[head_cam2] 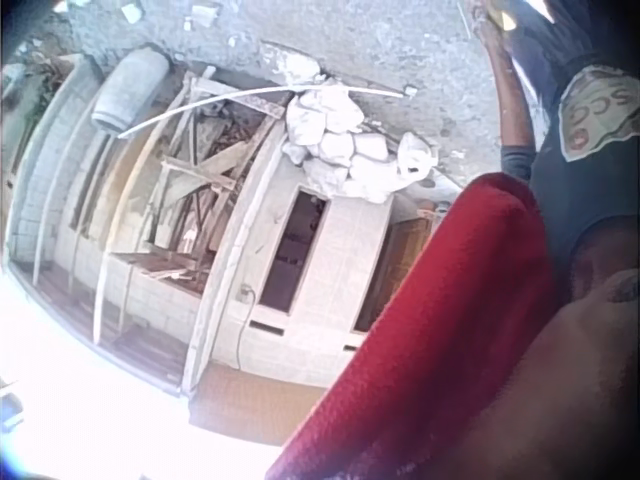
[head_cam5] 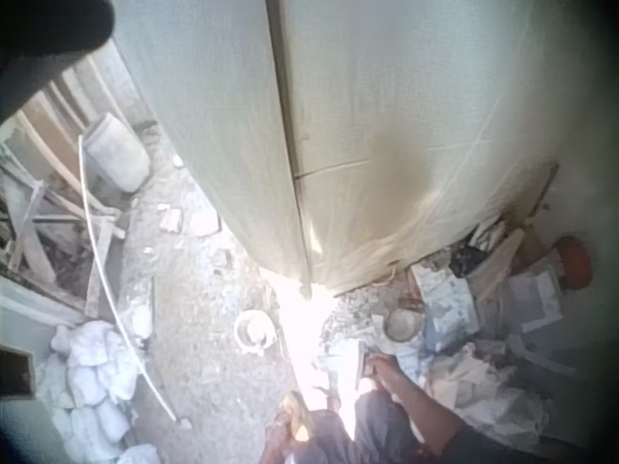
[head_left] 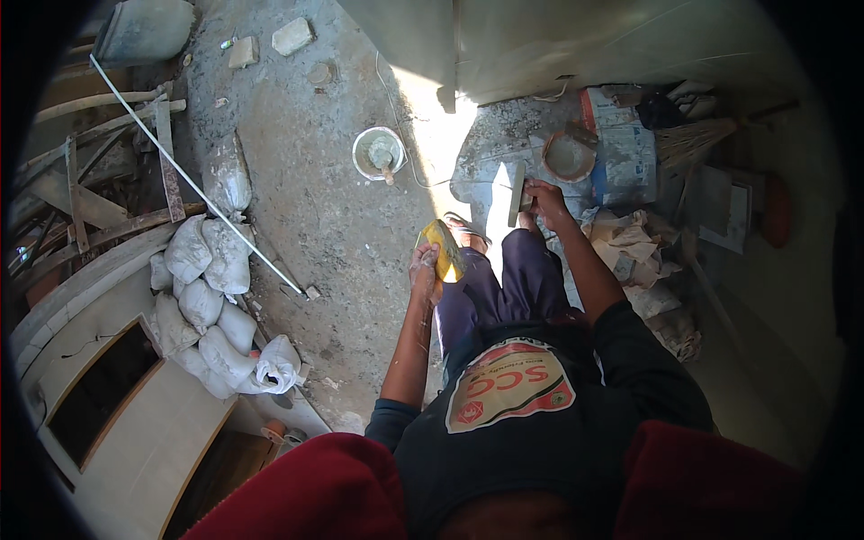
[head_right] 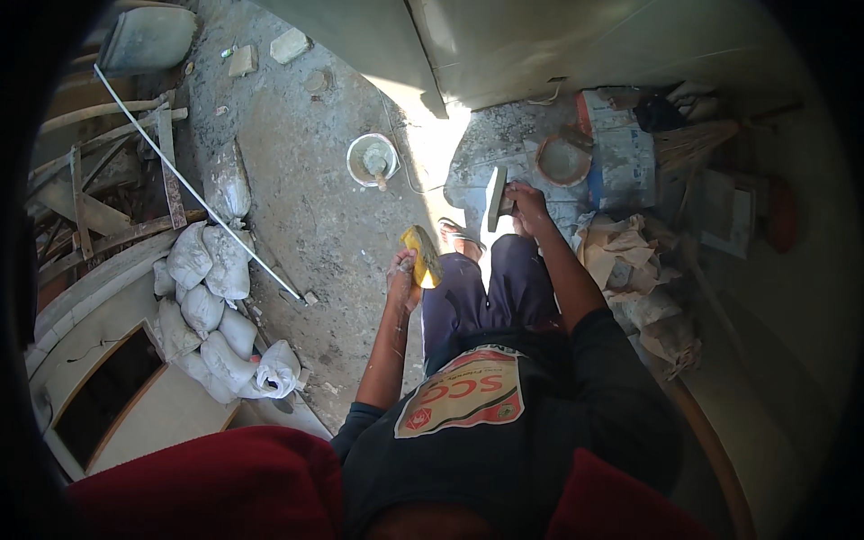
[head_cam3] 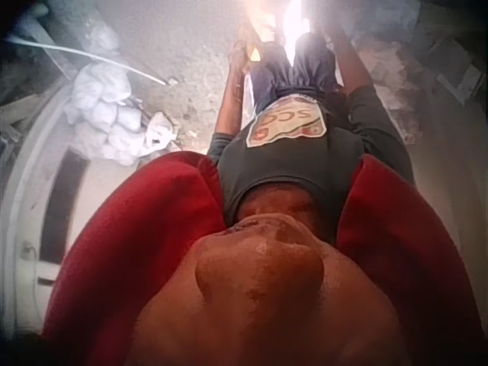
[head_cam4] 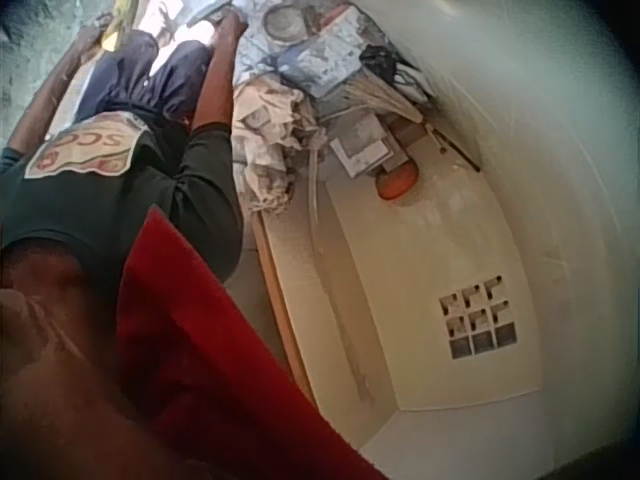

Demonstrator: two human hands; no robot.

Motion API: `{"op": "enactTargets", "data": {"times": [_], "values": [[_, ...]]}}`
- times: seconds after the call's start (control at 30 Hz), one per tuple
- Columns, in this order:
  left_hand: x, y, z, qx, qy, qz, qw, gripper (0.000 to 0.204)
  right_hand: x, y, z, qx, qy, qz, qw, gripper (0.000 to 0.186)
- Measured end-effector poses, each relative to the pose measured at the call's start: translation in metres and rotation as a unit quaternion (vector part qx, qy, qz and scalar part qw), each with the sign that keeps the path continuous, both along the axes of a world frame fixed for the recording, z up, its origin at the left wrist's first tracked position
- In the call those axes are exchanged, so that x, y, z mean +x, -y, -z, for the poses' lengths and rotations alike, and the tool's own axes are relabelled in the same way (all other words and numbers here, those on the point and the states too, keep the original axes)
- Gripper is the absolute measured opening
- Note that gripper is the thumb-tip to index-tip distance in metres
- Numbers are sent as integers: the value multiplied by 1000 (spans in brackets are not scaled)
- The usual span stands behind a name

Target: The person applies plaster to the corner and seams of a wall using a sponge and a trowel.

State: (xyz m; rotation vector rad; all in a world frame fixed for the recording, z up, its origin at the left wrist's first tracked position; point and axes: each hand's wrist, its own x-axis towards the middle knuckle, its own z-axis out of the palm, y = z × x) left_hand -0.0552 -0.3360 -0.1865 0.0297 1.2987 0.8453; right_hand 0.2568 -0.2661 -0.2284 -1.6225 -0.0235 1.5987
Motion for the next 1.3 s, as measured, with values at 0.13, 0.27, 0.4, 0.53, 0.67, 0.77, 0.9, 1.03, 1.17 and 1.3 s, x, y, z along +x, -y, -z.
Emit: {"op": "enactTargets", "data": {"times": [0.13, 0.27, 0.4, 0.53, 0.67, 0.77, 0.9, 1.03, 1.17, 1.3], "values": [[-10, 4, -25, -24, -7, -4, 1000, 19, 38, -5, 45, -33, 134, -13, 990, 32], [-9, 12, -19, -40, 7, 20, 999, 22, 127, 11, 108, -102, 433, -162, 881, 43], [-2, 17, -23, -30, 13, 17, 999, 26, 181, 16, 138, -130, 532, -255, 797, 40], [25, 8, -28, -28, 21, 32, 999, 32, 211, 9, 147, -135, 541, -325, 764, 39], [56, -6, -48, -15, 38, 21, 999, 33, 191, -10, 115, -130, 568, -361, 729, 54], [95, -29, -49, 4, 82, 17, 996, 32, 174, -17, 87, 70, 580, -416, 697, 63], [125, -60, -53, 46, 41, -13, 998, 29, 41, -37, -37, 197, -18, -352, 915, 53], [149, -111, -86, 132, -22, -28, 991, 27, -12, -63, -161, 414, 275, -441, 747, 71], [135, -162, -163, 303, 53, 46, 950, 54, -21, -119, -220, 486, 241, -329, 773, 69], [116, -187, -259, 434, -94, 6, 896, 77, -17, -199, -350, 557, 14, -174, 812, 55]]}}
